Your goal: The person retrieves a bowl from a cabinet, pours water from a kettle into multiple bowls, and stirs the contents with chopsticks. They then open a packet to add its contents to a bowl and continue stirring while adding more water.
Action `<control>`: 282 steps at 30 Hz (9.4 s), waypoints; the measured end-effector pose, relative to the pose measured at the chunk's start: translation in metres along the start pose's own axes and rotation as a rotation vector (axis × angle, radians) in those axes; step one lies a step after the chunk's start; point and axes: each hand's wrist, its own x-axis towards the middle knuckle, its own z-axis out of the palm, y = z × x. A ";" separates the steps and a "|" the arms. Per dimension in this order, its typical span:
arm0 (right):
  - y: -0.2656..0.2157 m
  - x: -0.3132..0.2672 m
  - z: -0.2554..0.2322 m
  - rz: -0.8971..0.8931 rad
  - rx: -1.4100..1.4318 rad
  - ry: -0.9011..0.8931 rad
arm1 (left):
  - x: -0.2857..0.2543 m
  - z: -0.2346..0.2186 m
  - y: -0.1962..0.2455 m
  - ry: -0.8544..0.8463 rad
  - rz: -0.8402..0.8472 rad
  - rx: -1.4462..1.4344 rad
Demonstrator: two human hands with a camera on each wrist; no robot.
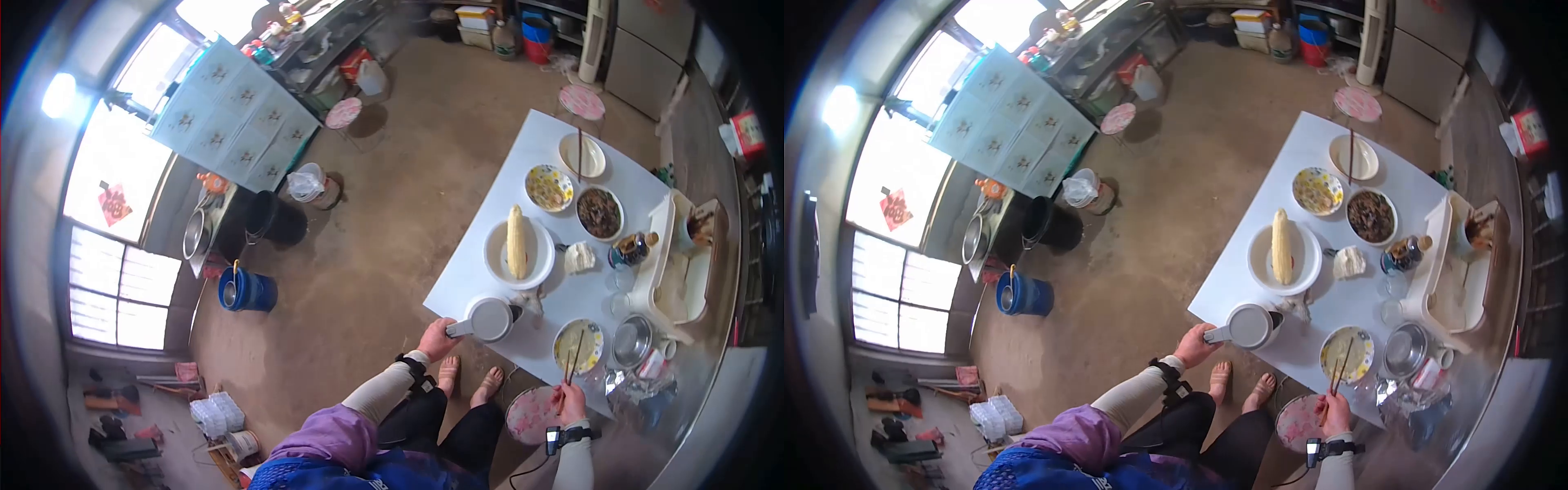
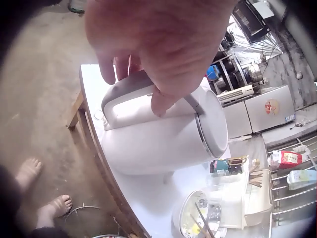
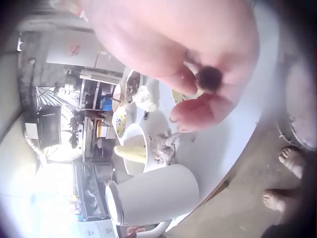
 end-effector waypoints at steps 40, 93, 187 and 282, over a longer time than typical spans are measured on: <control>-0.046 0.012 0.005 -0.590 0.598 0.067 | 0.010 0.006 -0.060 0.026 0.134 -0.216; 0.042 -0.052 0.014 -0.915 -0.719 0.367 | -0.004 0.028 0.153 -0.375 0.436 0.410; 0.010 -0.041 0.014 -0.911 -0.484 0.454 | -0.015 0.041 0.195 -0.271 0.492 0.424; 0.041 -0.045 0.071 -0.917 -0.915 0.641 | 0.018 -0.025 0.014 -0.086 0.020 0.022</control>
